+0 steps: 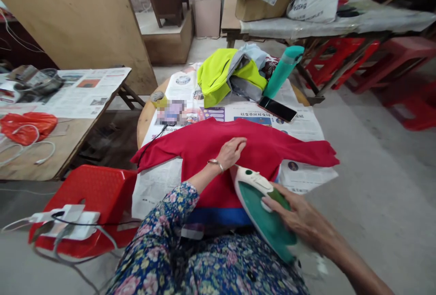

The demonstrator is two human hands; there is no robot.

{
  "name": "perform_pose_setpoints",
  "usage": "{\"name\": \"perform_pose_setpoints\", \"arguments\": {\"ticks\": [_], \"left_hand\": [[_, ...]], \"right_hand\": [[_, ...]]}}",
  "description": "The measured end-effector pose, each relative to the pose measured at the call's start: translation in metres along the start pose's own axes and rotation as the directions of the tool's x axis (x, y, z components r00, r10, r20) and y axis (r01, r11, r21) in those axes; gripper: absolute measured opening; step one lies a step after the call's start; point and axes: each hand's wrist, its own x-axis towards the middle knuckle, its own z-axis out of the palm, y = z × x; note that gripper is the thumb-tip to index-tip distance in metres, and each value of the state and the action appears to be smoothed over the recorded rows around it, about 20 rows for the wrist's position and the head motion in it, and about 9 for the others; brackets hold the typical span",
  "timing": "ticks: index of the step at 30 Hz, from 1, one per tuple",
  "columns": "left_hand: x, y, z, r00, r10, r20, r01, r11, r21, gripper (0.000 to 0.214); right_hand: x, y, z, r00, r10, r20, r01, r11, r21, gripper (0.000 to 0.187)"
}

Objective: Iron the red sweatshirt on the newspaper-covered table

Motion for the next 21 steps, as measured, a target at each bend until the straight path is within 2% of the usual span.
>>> {"name": "perform_pose_setpoints", "arguments": {"ticks": [2, 4, 7, 9, 12, 15, 19, 21], "left_hand": [[-0.028, -0.013, 0.005, 0.998, 0.016, 0.063, -0.024, 0.991, 0.13, 0.036], [-0.049, -0.017, 0.015, 0.992, 0.041, 0.123, -0.073, 0.959, 0.272, 0.046], [-0.068, -0.011, 0.033, 0.978, 0.076, 0.195, -0.159, 0.876, 0.455, 0.062], [-0.076, -0.004, 0.046, 0.955, 0.136, 0.263, -0.256, 0.824, 0.505, 0.069], [-0.084, 0.006, 0.066, 0.89, 0.25, 0.381, -0.418, 0.782, 0.463, 0.068], [-0.088, 0.013, 0.079, 0.837, 0.329, 0.437, -0.504, 0.776, 0.38, 0.062], [-0.086, 0.015, 0.079, 0.784, 0.401, 0.474, -0.576, 0.755, 0.313, 0.047], [-0.083, 0.013, 0.075, 0.774, 0.419, 0.474, -0.592, 0.744, 0.309, 0.042]], "right_hand": [[-0.002, 0.009, -0.014, 0.994, 0.106, 0.001, -0.106, 0.994, 0.018, 0.06], [-0.006, 0.02, -0.027, 0.975, 0.22, 0.001, -0.22, 0.975, 0.03, 0.068], [-0.012, 0.034, -0.044, 0.943, 0.33, -0.055, -0.329, 0.944, 0.02, 0.075], [-0.014, 0.037, -0.052, 0.934, 0.334, -0.125, -0.335, 0.942, 0.011, 0.071], [-0.011, 0.029, -0.061, 0.941, 0.242, -0.235, -0.254, 0.967, -0.018, 0.057], [0.003, 0.007, -0.065, 0.95, 0.075, -0.303, -0.104, 0.991, -0.083, 0.043], [0.044, -0.027, -0.058, 0.97, -0.103, -0.219, 0.08, 0.991, -0.11, 0.038], [0.07, -0.036, -0.054, 0.975, -0.154, -0.16, 0.14, 0.986, -0.093, 0.037]]}}
